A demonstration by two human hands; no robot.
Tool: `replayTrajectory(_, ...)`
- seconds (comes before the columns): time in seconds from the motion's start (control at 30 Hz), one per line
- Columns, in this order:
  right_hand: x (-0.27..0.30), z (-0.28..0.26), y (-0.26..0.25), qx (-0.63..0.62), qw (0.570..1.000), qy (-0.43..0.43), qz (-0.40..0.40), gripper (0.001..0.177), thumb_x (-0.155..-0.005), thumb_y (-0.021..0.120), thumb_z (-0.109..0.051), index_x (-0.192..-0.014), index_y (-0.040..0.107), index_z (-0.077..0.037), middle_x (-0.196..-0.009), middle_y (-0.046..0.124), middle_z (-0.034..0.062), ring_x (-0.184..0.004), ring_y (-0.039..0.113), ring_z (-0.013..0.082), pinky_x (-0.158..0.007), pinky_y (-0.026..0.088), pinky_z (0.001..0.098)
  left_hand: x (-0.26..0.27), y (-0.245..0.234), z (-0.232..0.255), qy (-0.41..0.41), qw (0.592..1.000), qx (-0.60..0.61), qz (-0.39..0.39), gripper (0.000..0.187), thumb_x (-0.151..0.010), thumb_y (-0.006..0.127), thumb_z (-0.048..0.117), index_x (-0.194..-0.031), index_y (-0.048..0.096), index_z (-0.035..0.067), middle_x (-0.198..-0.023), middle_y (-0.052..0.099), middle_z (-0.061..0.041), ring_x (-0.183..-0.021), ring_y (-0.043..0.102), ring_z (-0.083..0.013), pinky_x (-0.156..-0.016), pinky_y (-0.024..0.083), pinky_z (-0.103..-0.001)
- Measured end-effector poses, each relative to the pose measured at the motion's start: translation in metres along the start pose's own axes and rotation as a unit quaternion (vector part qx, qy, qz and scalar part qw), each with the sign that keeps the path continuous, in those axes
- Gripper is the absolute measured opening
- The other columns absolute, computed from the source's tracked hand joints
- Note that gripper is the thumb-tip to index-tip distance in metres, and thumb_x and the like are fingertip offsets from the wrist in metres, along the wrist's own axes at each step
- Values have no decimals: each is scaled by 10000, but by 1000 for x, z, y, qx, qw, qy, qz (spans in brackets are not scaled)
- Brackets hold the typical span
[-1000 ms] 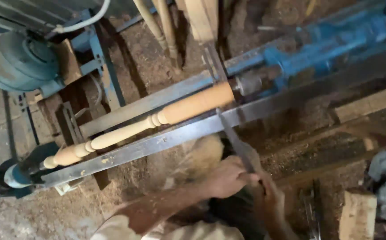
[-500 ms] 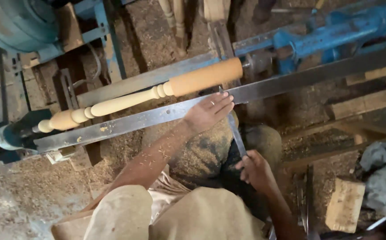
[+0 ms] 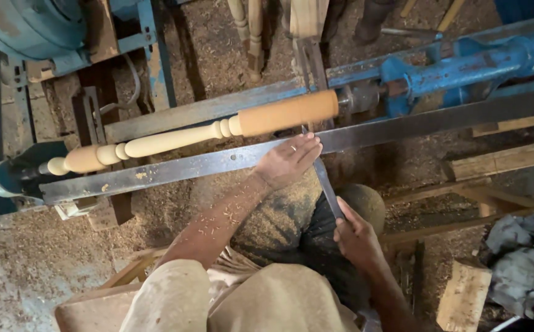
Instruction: The person uses a chisel to shape a wooden spindle on a rotating lathe. They hold the tool against the spinning wood to carve decorative details and smooth the surface.
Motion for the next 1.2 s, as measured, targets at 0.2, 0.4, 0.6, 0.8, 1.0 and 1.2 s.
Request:
replayTrajectory(0.2, -8, 2, -2, 20, 996, -82, -4, 562, -988, 541, -93, -1546, 483, -119, -722, 560, -29, -640, 516, 62, -558, 451, 235, -1, 4, -2, -26, 999, 29, -26, 489, -890, 662, 187, -1361, 633, 61, -1441, 596, -71, -1402, 509, -241, -1192, 442, -348)
replayTrajectory(0.4, -6, 15, 9, -8, 996, -92, 19, 543, -996, 559, -110, -1537, 508, -113, -748, 556, -23, -652, 508, 73, -580, 453, 242, -2, 0, -1, -12, 999, 12, -32, 486, -886, 646, 171, -1360, 633, 64, -1439, 597, -64, -1407, 509, -234, -1184, 476, -352)
replayTrajectory(0.6, 1, 21, 27, -102, 993, -20, 48, 553, -991, 554, -135, -1540, 489, -160, -712, 546, -25, -599, 463, 76, -521, 391, 246, -7, -7, -1, -16, 999, 32, -16, 450, -941, 609, 149, -1384, 628, 76, -1452, 593, -61, -1410, 499, -243, -1172, 470, -344)
replayTrajectory(0.8, 4, 23, 44, -151, 982, -68, 86, 546, -1002, 561, -113, -1545, 496, -95, -712, 551, -25, -587, 469, 62, -509, 394, 236, -12, -1, 1, 2, 997, 41, -70, 493, -950, 573, 152, -1436, 568, 68, -1509, 559, -74, -1430, 488, -235, -1217, 403, -351)
replayTrajectory(1.0, -1, 29, 61, -171, 978, -94, 77, 565, -997, 533, -90, -1556, 455, -99, -706, 541, -22, -555, 444, 65, -484, 379, 239, -10, 0, 1, 5, 996, 51, -80, 508, -962, 547, 134, -1466, 537, 68, -1545, 523, -70, -1455, 470, -229, -1263, 330, -362)
replayTrajectory(1.2, 3, 17, 36, -94, 993, -4, 71, 586, -987, 542, -97, -1566, 462, -133, -676, 494, -23, -540, 423, 71, -465, 358, 247, -3, 13, 0, -2, 993, 55, -104, 526, -949, 555, 152, -1466, 526, 62, -1547, 514, -99, -1467, 444, -256, -1274, 302, -366)
Point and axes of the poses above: each hand's wrist, its own x-axis away from the middle knuckle, its own y-axis out of the palm, z = x × y, the point moved 8 cm from there along -x, towards the middle knuckle
